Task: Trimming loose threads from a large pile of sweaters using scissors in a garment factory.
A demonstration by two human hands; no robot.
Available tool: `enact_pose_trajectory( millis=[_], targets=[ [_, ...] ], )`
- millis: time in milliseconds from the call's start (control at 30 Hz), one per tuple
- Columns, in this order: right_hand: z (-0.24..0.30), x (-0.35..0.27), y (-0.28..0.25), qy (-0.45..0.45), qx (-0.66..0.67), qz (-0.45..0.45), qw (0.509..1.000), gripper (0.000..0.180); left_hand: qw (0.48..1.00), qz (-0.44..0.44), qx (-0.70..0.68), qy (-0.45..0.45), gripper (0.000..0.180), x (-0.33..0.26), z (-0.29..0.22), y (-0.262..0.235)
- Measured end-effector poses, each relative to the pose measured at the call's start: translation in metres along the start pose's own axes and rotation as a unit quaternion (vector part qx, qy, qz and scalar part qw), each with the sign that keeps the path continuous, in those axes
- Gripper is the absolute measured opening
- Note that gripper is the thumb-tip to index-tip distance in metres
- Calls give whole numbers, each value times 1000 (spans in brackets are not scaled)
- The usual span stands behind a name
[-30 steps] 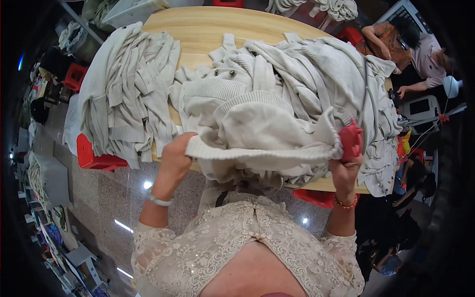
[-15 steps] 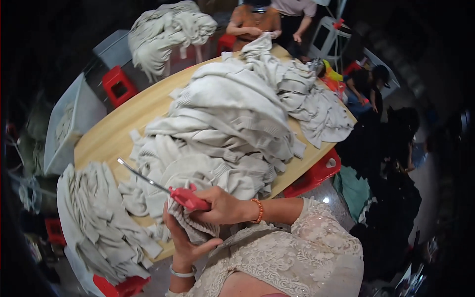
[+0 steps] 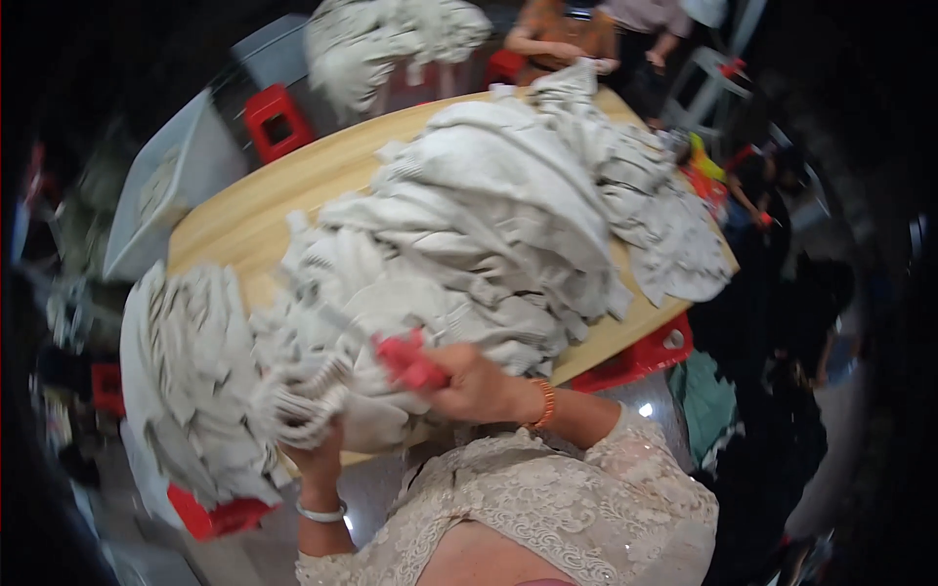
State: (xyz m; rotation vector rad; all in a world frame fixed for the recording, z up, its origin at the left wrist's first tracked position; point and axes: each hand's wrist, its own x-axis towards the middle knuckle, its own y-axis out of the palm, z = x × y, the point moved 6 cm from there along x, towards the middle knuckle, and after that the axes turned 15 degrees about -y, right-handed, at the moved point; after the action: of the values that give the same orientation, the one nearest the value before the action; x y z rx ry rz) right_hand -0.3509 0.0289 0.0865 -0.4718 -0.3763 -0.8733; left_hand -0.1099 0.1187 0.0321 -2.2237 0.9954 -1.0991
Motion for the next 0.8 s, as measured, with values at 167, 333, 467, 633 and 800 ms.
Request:
enact_pose_trajectory(
  millis=[167, 333, 467, 633, 800],
  targets=[
    [-34, -10, -12, 32, -19, -6, 999, 22, 795, -194, -467, -336, 43, 15, 67, -129],
    [-67, -13, 10, 172, 63, 4, 983, 26, 824, -379, -354, -230, 42, 57, 24, -250],
    [-88, -2, 31, 154, 43, 25, 987, 23, 877, -472, 22, -87, 41, 72, -11, -325],
    [-105, 15, 51, 189, 25, 43, 981, 24, 815, -539, -155, -144, 47, 145, 20, -414],
    [-135, 17, 51, 239, -38, 20, 970, 25, 864, -469, -158, -88, 42, 289, 150, -439]
  ],
)
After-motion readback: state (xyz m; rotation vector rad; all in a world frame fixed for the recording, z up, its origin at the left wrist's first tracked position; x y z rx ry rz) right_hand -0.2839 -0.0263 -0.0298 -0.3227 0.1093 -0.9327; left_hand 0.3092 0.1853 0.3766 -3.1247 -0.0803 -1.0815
